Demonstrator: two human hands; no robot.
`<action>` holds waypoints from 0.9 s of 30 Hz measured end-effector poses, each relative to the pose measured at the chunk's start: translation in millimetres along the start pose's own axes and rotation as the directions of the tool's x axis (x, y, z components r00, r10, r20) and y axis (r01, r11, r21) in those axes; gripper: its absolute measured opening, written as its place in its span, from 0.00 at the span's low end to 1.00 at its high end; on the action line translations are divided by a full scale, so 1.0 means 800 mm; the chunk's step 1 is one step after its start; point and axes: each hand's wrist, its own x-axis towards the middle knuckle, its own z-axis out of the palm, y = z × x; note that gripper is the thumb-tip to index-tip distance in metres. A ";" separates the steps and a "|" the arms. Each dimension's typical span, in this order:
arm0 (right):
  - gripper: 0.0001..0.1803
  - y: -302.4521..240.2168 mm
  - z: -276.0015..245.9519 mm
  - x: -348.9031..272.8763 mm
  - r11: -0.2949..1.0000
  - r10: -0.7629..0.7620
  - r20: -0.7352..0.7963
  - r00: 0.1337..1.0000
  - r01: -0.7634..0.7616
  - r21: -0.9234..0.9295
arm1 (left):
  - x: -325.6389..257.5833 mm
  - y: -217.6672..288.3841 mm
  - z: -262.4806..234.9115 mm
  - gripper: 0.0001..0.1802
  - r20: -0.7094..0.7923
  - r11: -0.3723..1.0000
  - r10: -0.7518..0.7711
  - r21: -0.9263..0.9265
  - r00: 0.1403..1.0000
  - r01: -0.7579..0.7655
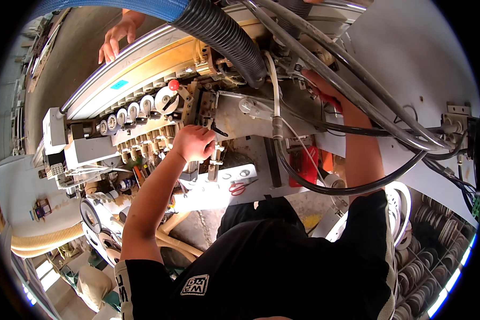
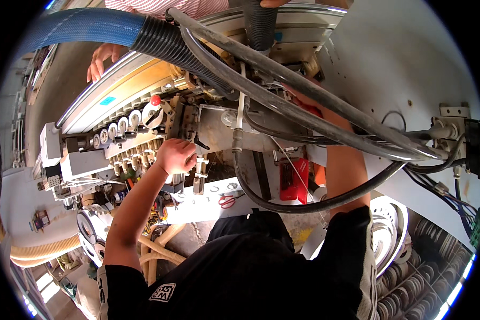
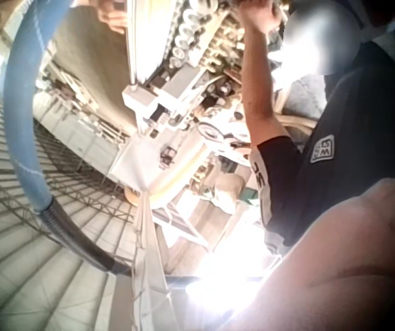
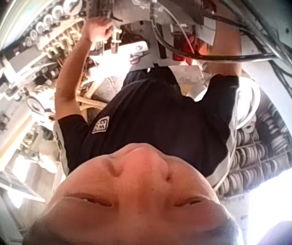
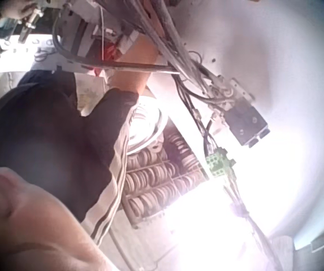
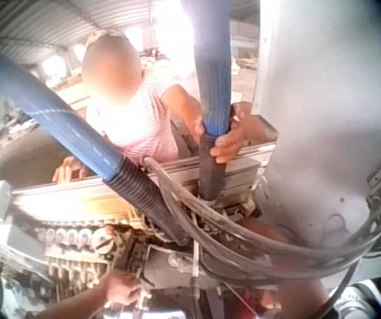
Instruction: The person wipes a machine component with a cloth, uses an adjustable wrench to manipulate parts, and handles a power drill while working on an edge banding machine.
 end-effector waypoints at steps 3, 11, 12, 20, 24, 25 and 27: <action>0.20 -0.016 -0.017 -0.013 0.998 0.042 0.021 0.999 -0.042 -0.040 | 0.002 -0.001 0.003 0.06 -0.018 1.000 0.009 -0.006 1.000 -0.009; 0.12 0.054 0.124 0.039 0.882 -0.129 -0.146 0.981 0.181 0.436 | -0.002 -0.001 0.005 0.06 -0.021 1.000 0.005 0.011 1.000 -0.005; 0.11 0.056 0.168 0.051 0.809 -0.115 -0.204 0.972 0.211 0.549 | -0.004 0.000 0.005 0.06 -0.014 1.000 0.000 0.000 1.000 0.000; 0.11 0.024 0.216 0.035 0.629 0.060 -0.270 0.961 0.174 0.758 | -0.001 -0.001 0.004 0.06 0.025 1.000 -0.004 -0.002 1.000 0.005; 0.16 0.041 0.137 -0.007 0.751 -0.051 -0.180 0.982 0.156 0.642 | -0.003 0.000 0.000 0.07 0.028 1.000 -0.014 0.001 1.000 0.014; 0.16 0.041 0.116 -0.014 0.777 -0.077 -0.173 0.982 0.168 0.607 | -0.001 0.000 0.001 0.07 0.023 1.000 -0.008 -0.002 1.000 0.008; 0.18 0.040 0.069 -0.009 0.947 -0.071 -0.124 0.990 0.106 0.304 | 0.000 0.001 0.000 0.07 0.015 1.000 0.001 0.000 1.000 -0.001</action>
